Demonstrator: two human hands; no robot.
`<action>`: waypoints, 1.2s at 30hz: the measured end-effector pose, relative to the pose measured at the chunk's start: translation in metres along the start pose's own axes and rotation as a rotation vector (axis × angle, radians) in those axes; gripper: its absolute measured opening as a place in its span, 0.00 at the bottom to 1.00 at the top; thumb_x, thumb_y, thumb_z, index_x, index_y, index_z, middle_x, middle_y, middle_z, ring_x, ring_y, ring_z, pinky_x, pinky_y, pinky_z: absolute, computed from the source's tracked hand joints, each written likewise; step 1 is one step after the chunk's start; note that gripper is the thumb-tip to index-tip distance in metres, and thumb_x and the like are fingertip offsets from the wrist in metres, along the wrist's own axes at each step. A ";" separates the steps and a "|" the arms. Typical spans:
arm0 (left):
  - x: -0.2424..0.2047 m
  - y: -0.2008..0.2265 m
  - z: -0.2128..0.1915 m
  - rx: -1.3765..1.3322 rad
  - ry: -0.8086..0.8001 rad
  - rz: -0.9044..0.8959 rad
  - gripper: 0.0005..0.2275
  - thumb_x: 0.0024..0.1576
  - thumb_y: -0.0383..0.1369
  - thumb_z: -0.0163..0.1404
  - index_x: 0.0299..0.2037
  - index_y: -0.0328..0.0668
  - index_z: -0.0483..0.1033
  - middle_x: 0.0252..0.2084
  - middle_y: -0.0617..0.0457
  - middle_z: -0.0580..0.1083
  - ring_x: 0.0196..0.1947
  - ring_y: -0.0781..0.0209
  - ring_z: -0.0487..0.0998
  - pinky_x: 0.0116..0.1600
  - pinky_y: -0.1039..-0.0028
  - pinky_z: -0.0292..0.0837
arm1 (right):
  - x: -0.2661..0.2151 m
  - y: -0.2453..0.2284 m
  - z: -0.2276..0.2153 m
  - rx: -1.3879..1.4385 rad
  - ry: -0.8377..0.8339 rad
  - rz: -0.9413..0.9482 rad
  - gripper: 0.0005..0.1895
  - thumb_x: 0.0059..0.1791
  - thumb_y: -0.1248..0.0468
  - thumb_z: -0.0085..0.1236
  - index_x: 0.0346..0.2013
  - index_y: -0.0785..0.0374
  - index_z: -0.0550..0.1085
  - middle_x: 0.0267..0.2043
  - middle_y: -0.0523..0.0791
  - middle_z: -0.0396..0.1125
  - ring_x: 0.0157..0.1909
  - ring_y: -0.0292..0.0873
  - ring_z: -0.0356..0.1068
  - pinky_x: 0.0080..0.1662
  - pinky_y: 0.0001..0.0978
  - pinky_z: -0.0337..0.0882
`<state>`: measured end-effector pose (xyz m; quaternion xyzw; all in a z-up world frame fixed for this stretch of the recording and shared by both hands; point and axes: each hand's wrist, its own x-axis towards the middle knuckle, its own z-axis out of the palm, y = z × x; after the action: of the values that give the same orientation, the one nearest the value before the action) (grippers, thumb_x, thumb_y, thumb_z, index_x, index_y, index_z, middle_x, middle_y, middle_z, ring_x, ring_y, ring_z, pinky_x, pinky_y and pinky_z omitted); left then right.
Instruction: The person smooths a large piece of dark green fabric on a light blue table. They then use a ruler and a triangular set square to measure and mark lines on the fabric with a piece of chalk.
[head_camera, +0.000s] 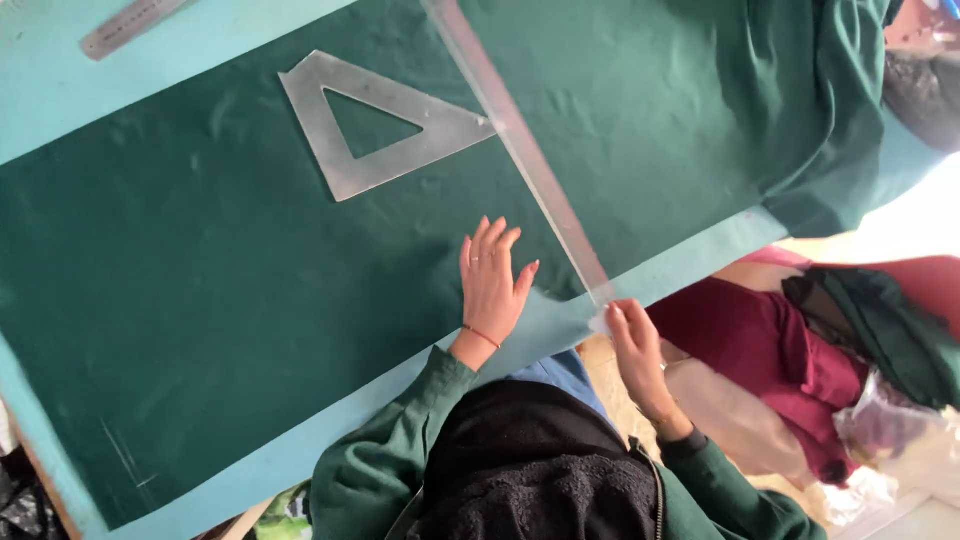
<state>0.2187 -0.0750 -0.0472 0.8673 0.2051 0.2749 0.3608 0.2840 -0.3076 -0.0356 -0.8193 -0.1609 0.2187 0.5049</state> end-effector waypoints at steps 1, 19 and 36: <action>0.006 -0.006 0.010 0.148 -0.013 0.018 0.23 0.61 0.41 0.56 0.63 0.42 0.65 0.68 0.43 0.63 0.72 0.39 0.59 0.72 0.44 0.52 | 0.001 0.013 -0.011 0.021 0.018 0.044 0.11 0.61 0.59 0.46 0.44 0.63 0.73 0.35 0.44 0.64 0.43 0.38 0.60 0.49 0.34 0.63; 0.079 -0.104 -0.075 0.834 -0.020 -0.101 0.32 0.65 0.64 0.36 0.73 0.57 0.63 0.77 0.57 0.58 0.76 0.53 0.55 0.69 0.27 0.41 | -0.003 -0.008 -0.010 -0.004 -0.177 0.211 0.17 0.60 0.53 0.43 0.32 0.58 0.66 0.27 0.36 0.52 0.31 0.32 0.48 0.36 0.28 0.52; 0.078 -0.081 -0.047 0.721 -0.058 0.085 0.33 0.59 0.59 0.56 0.67 0.51 0.65 0.75 0.49 0.57 0.74 0.43 0.56 0.63 0.31 0.55 | -0.027 -0.051 0.021 -0.140 -0.083 0.229 0.16 0.58 0.53 0.44 0.35 0.60 0.73 0.58 0.44 0.65 0.56 0.39 0.64 0.53 0.35 0.65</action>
<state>0.2368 0.0453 -0.0535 0.9539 0.2425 0.1750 0.0258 0.2481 -0.2826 0.0067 -0.8560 -0.1018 0.2967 0.4110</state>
